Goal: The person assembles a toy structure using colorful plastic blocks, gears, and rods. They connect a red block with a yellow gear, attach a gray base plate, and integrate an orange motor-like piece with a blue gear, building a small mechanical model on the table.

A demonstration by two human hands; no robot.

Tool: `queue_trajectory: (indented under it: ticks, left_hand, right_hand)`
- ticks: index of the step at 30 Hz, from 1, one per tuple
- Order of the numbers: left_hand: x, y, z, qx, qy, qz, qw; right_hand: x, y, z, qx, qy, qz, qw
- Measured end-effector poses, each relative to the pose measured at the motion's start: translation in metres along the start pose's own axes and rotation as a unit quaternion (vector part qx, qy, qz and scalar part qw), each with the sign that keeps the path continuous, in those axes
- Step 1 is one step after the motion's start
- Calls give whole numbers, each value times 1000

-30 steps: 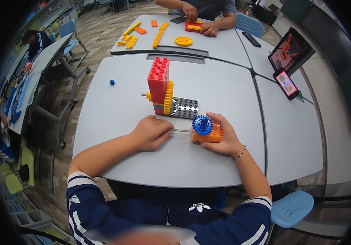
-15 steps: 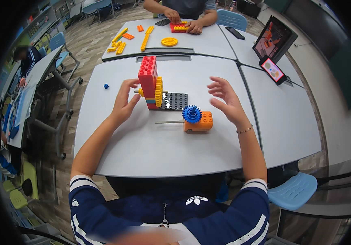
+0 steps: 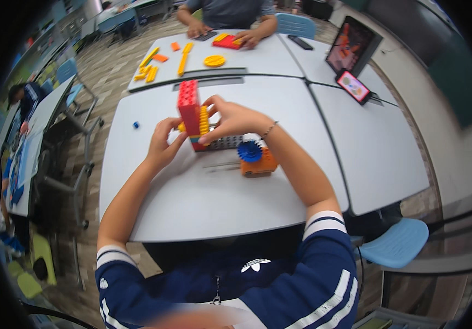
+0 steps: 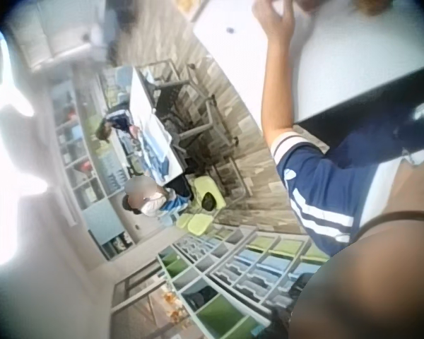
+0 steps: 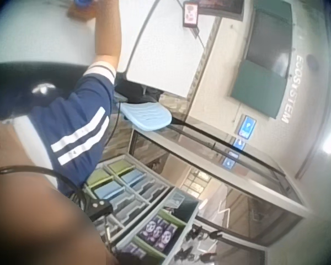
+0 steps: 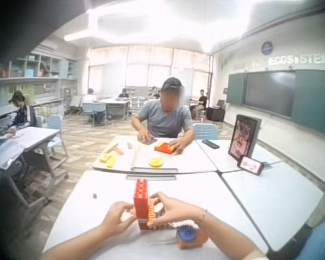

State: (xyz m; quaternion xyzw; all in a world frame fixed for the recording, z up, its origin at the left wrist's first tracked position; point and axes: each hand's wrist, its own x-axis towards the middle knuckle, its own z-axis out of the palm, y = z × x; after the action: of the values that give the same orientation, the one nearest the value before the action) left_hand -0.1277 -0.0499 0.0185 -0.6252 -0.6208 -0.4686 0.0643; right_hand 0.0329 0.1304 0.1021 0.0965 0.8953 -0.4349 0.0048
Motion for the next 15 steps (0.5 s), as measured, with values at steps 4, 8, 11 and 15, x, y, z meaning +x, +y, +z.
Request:
queue_trajectory:
  ticks: [4,8,11,15]
  left_hand:
    - [2,-3,1,23,-3,17,1000]
    - [0,-6,0,5,-35,-5,999]
    - [-2,-7,1,-26,-45,-29,998]
    - [0,-8,0,-64,-64,-31,995]
  right_hand:
    - [3,7,7,32,12,-24,999]
    - [3,7,9,45,-5,-19,999]
    - [1,5,10,45,-7,-18,999]
    - [1,5,10,52,-15,-20,998]
